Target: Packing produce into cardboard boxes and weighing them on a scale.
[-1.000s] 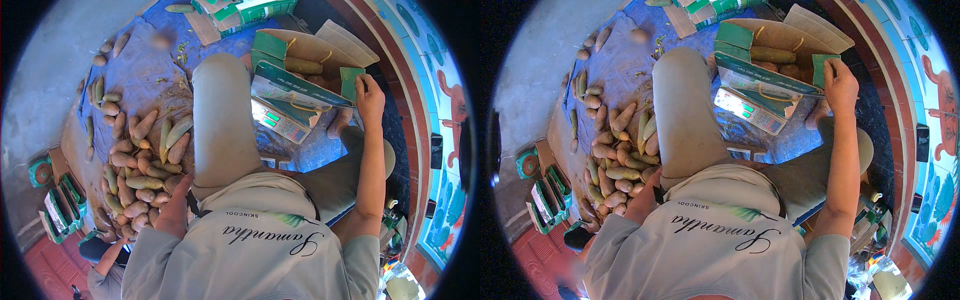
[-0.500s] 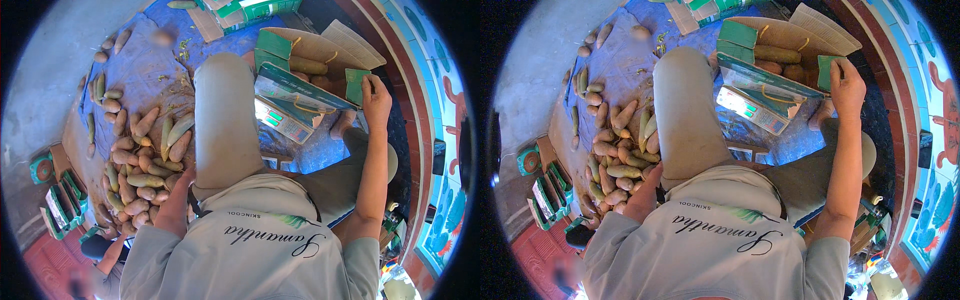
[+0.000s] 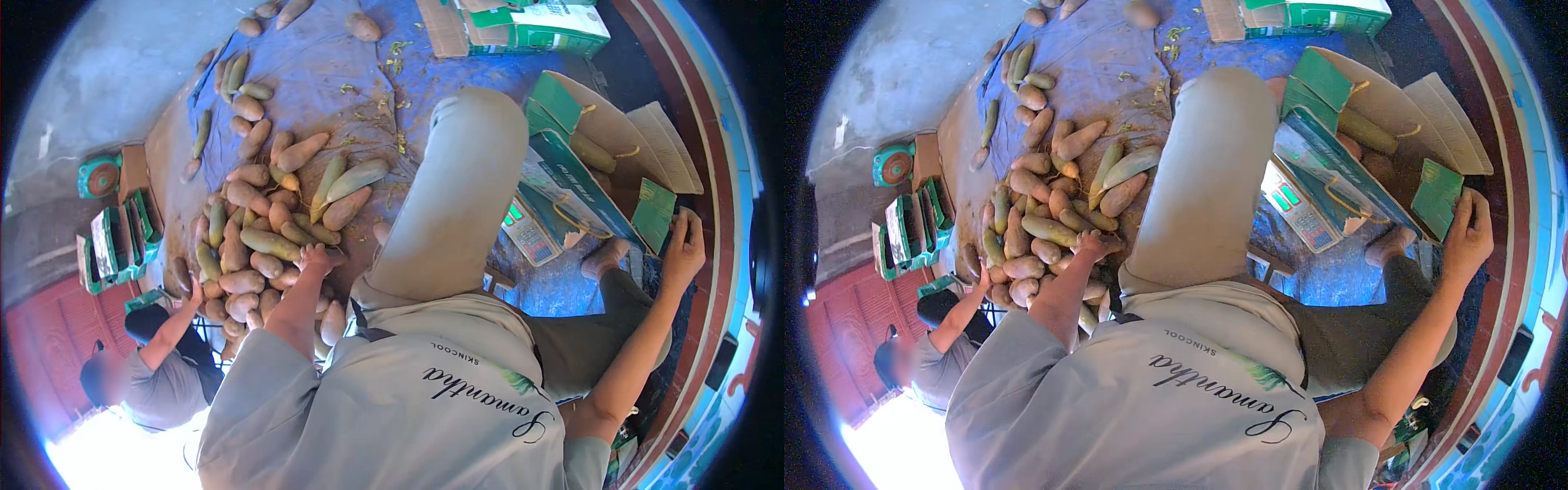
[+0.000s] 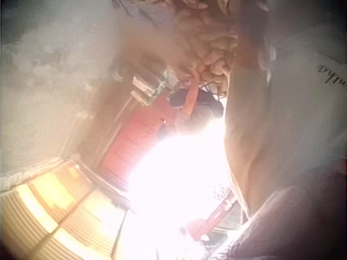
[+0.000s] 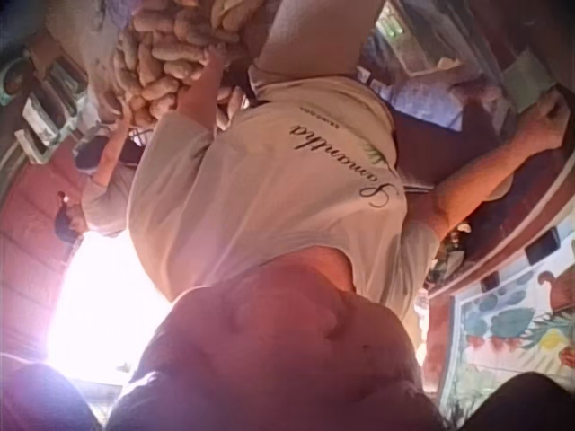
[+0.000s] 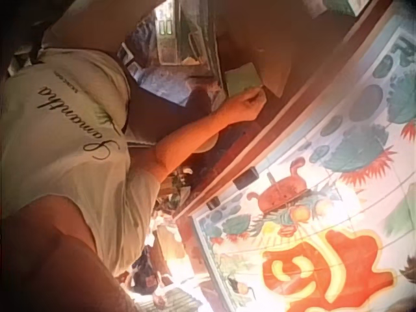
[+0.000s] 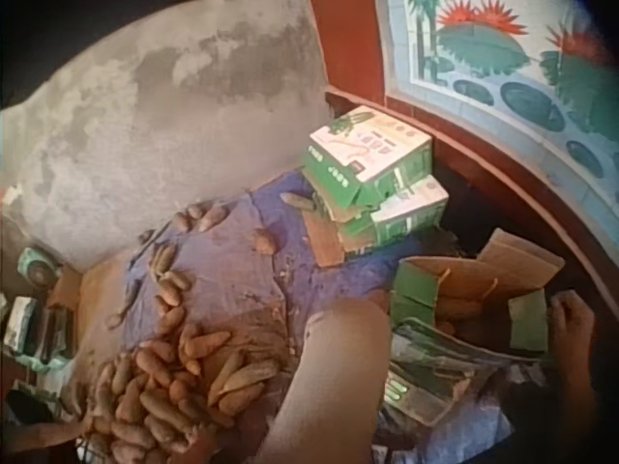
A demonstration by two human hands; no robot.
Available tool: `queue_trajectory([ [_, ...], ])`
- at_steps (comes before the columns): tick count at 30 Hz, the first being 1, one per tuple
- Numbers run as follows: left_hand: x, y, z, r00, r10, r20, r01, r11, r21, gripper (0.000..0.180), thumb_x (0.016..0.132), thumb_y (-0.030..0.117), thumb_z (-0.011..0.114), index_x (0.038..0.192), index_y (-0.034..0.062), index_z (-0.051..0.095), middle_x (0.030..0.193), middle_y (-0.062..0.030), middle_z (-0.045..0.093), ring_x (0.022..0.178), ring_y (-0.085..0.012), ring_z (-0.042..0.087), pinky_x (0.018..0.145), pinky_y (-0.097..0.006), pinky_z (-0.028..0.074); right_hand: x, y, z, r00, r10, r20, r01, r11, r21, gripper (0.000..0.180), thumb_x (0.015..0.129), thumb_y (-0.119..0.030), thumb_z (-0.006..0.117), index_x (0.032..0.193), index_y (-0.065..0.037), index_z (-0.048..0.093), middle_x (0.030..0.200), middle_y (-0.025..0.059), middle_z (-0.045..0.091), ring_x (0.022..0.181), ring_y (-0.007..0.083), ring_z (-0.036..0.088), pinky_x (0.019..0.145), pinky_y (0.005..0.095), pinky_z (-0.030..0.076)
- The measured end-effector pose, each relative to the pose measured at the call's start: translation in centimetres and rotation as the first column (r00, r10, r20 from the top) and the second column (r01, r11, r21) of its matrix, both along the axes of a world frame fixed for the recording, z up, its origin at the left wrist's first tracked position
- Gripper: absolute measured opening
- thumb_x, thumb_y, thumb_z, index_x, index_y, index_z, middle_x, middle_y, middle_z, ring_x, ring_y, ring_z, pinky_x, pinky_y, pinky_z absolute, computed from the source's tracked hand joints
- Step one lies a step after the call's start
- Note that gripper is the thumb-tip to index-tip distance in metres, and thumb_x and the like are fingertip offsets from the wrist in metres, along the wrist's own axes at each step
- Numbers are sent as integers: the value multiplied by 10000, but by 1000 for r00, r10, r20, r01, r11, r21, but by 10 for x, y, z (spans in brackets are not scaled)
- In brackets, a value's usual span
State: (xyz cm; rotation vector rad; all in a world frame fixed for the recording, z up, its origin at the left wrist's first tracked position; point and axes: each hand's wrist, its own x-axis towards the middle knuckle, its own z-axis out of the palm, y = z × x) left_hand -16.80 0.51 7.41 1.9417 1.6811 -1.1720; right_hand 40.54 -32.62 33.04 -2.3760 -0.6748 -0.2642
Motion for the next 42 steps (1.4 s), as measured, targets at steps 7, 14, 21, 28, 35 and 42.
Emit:
queue_trajectory([
  [7, -13, 3, 36, 970, -176, -171, 194, 976, 95, 463, 825, 375, 566, 1258, 215, 531, 1476, -53, 286, 1400, -261, 170, 1093, -571, 179, 3, 1, -11, 1000, 22, -8, -22, 1000, -12, 192, 926, -166, 556, 1009, -12, 635, 861, 89, 658, 775, 129, 631, 704, 271, 504],
  [14, -23, 12, 42, 950, -248, -189, 260, 965, 44, 448, 855, 258, 512, 1299, 204, 504, 1495, -41, 256, 1408, -277, 136, 1097, -569, 161, 4, 1, -11, 1000, -1, -9, 1, 998, -60, 212, 928, -198, 557, 1005, -17, 638, 845, 84, 663, 772, 125, 634, 693, 271, 507],
  [21, -23, -11, 30, 900, -393, -187, 391, 919, -49, 696, 814, 364, 613, 1414, 159, 326, 1482, -47, 274, 1407, -261, 136, 1104, -556, 157, 1, 3, -14, 999, 35, -12, -36, 999, -37, 201, 929, -189, 554, 1001, -20, 637, 846, 82, 661, 785, 128, 635, 693, 274, 508],
  [28, -15, -17, 39, 914, -388, -118, 393, 919, 30, 503, 888, 222, 432, 1388, 191, 381, 1462, -56, 326, 1402, -249, 180, 1111, -555, 126, 3, -4, -11, 999, 21, -36, -23, 998, -66, 198, 925, -184, 558, 1007, -21, 635, 865, 88, 660, 788, 132, 638, 696, 277, 511],
  [35, -35, 25, 56, 916, -344, -207, 362, 931, 52, 748, 676, 317, 735, 1349, 192, 431, 1440, -63, 348, 1398, -272, 185, 1111, -546, 152, 8, -4, -15, 999, 30, -22, -32, 996, -87, 204, 923, -185, 561, 1009, -15, 635, 865, 85, 665, 794, 131, 640, 697, 273, 509],
  [42, -50, 39, 65, 947, -252, -197, 291, 935, 201, 680, 743, 234, 653, 1366, 171, 388, 1468, -38, 302, 1395, -266, 194, 1114, -533, 166, 5, -2, -16, 998, 52, -33, -53, 998, -22, 188, 924, -166, 557, 1010, -20, 637, 872, 88, 663, 793, 134, 639, 702, 276, 509],
])
